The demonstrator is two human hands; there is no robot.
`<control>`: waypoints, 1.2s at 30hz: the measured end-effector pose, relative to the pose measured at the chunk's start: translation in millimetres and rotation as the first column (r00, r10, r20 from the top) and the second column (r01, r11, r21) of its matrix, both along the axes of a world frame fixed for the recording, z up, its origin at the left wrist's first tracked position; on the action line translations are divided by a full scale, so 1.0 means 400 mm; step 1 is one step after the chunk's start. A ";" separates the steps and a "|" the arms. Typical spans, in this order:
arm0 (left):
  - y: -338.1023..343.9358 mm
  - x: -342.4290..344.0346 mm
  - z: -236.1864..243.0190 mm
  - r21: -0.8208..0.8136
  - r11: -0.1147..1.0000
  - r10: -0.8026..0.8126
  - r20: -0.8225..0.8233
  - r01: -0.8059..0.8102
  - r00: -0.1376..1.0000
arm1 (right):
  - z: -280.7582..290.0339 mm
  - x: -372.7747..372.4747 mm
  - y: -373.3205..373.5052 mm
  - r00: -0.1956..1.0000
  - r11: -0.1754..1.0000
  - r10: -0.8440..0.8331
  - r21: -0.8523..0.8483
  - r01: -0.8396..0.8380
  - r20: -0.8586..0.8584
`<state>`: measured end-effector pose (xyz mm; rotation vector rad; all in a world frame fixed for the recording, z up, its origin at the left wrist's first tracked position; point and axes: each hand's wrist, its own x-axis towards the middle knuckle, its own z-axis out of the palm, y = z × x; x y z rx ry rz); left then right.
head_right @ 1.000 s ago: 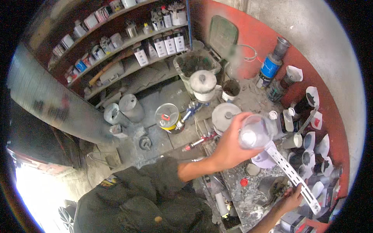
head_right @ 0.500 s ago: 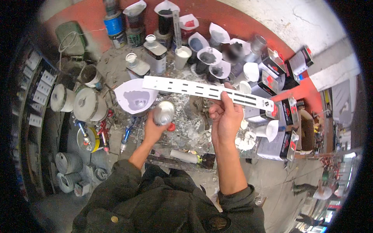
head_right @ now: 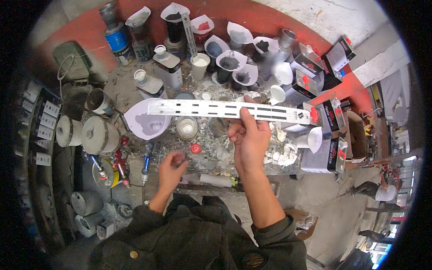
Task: The person pours liquid from a can into a small container using a funnel, then stirs the mixture with a metal stick. They wipe the stick with a paper towel and repeat the pouring and stirring process several times.
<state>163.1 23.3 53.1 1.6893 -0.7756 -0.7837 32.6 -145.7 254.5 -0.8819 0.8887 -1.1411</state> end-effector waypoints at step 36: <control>0.014 0.563 0.351 -0.063 0.985 -0.076 0.668 0.158 0.740 | -0.071 -0.025 -0.047 0.962 0.982 -0.184 0.009 0.190 -0.200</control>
